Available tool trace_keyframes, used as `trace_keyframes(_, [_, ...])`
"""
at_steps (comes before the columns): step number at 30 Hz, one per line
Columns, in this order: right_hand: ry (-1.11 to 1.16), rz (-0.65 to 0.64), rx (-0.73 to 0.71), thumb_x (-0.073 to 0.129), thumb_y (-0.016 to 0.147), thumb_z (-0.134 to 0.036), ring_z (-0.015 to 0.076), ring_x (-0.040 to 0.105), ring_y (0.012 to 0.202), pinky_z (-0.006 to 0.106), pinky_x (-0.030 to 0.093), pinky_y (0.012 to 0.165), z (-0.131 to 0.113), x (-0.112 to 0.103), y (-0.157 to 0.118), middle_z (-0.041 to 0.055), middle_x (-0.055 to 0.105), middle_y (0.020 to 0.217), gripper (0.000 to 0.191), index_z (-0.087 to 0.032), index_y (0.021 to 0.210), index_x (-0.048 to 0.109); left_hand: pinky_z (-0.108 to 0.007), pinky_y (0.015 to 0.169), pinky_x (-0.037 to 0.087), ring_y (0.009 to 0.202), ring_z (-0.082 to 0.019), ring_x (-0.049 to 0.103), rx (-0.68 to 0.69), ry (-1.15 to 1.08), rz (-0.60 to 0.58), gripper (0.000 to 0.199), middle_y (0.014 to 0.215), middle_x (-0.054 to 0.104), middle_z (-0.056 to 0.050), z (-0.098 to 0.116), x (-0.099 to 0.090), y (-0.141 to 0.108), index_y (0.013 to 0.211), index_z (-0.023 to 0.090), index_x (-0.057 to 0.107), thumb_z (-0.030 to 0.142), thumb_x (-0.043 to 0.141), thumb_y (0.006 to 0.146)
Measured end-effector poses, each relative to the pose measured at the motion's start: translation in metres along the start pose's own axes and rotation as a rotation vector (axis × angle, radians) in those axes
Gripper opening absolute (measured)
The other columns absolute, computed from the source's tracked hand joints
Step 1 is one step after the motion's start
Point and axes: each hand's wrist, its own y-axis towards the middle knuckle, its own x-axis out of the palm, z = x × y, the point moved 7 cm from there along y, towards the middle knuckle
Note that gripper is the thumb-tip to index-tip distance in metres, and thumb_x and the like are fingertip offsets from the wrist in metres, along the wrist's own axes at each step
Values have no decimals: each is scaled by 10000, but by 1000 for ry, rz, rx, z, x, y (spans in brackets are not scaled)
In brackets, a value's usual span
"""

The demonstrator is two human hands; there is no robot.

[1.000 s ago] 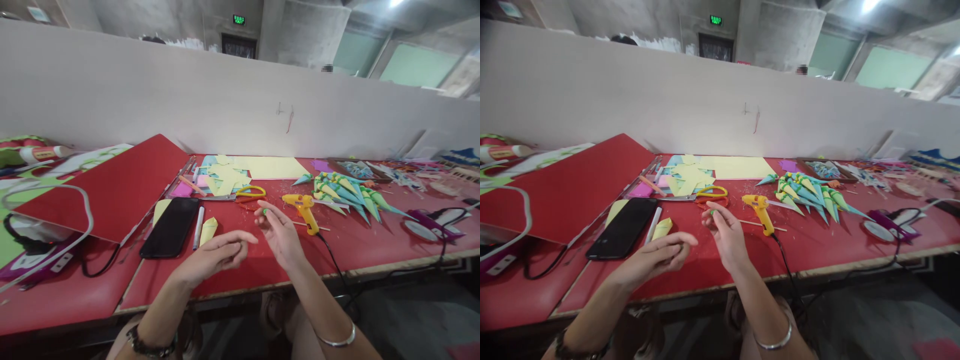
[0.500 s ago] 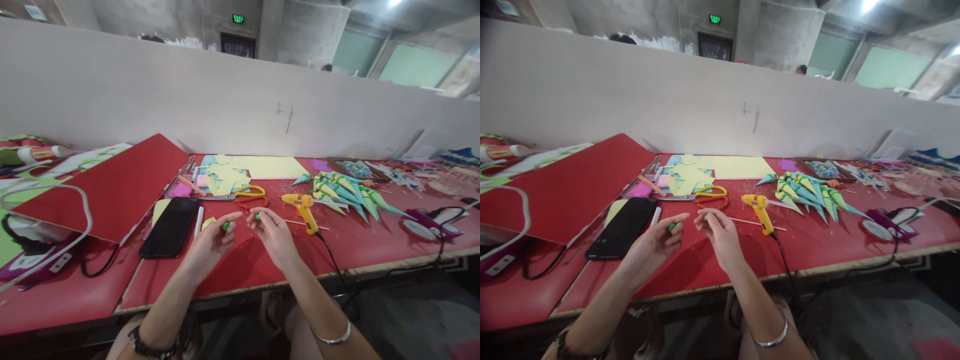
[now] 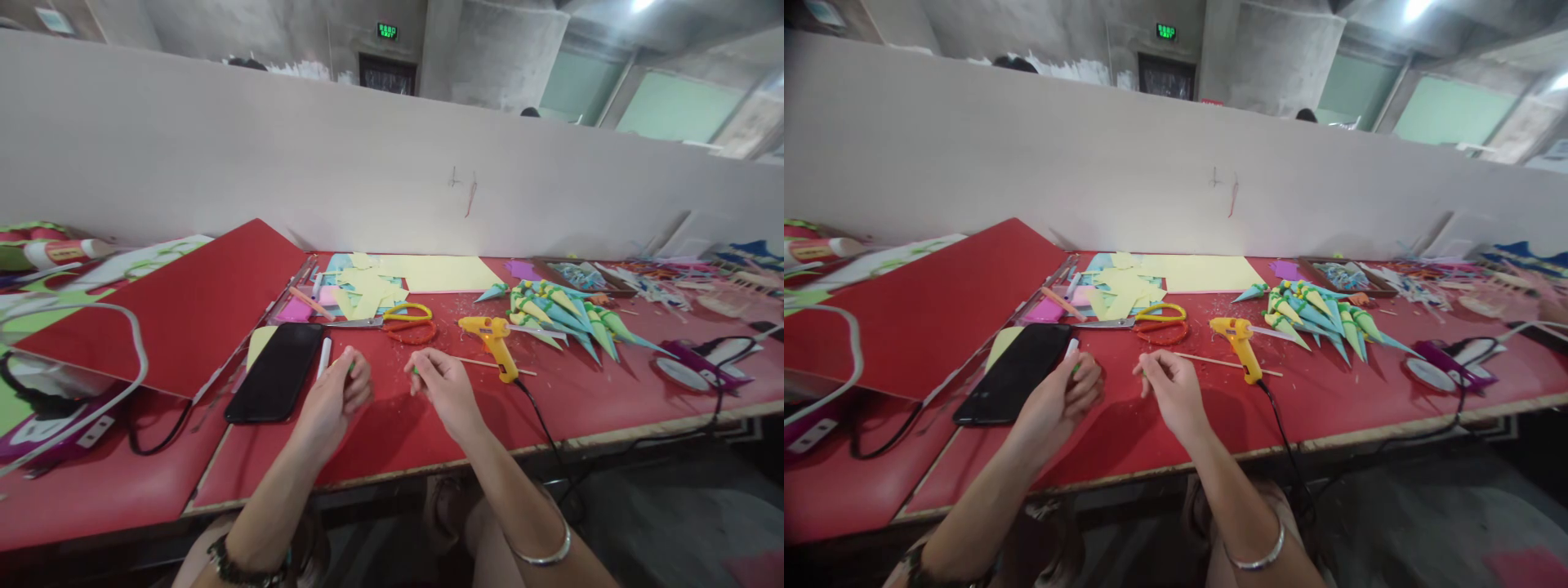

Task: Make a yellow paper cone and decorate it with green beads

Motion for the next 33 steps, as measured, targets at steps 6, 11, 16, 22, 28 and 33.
trace_keyframes(6, [-417,-29,-304,498,775,-159,162,597,826,272,467,716,-17,-1,2,55,639,886,189,-194,854,666,-157,515,381,534,-45,448,72,9,132,226,603,519,50,2,-12,6,707,140,601,244,762,586])
trace_keyframes(11, [-655,-151,-307,476,758,-98,191,562,1003,348,453,874,4,8,2,95,600,1081,333,-179,1052,610,-193,589,434,587,-72,515,-26,1,123,276,688,622,-8,-6,-11,4,795,113,681,237,764,563])
trace_keyframes(16, [-898,-165,-311,466,819,-196,269,424,1210,511,299,1011,18,9,-1,171,490,1275,411,-142,1225,498,-182,542,401,530,-63,471,5,135,12,206,568,565,32,-4,-3,3,703,136,644,280,742,592])
trace_keyframes(22, [-679,54,-443,302,902,-246,191,347,1281,441,279,1052,-18,5,-4,92,424,1362,444,-211,1343,342,-217,584,424,567,-104,533,73,314,43,183,570,603,31,-14,2,6,682,167,585,319,682,650])
trace_keyframes(28, [-845,-53,-577,302,896,-251,182,247,1333,450,73,1102,-31,25,-15,27,348,1421,489,-269,1383,259,-308,799,461,940,-223,600,-144,-76,-39,262,836,696,-53,-55,31,-5,828,176,658,360,666,641])
trace_keyframes(33, [-954,-114,-615,371,871,-351,246,65,1375,495,-58,1083,-30,48,-31,93,170,1487,608,-150,1412,180,-348,947,388,1215,-237,430,-126,-112,-182,558,1139,612,-65,-44,41,-6,1027,223,627,641,378,755])
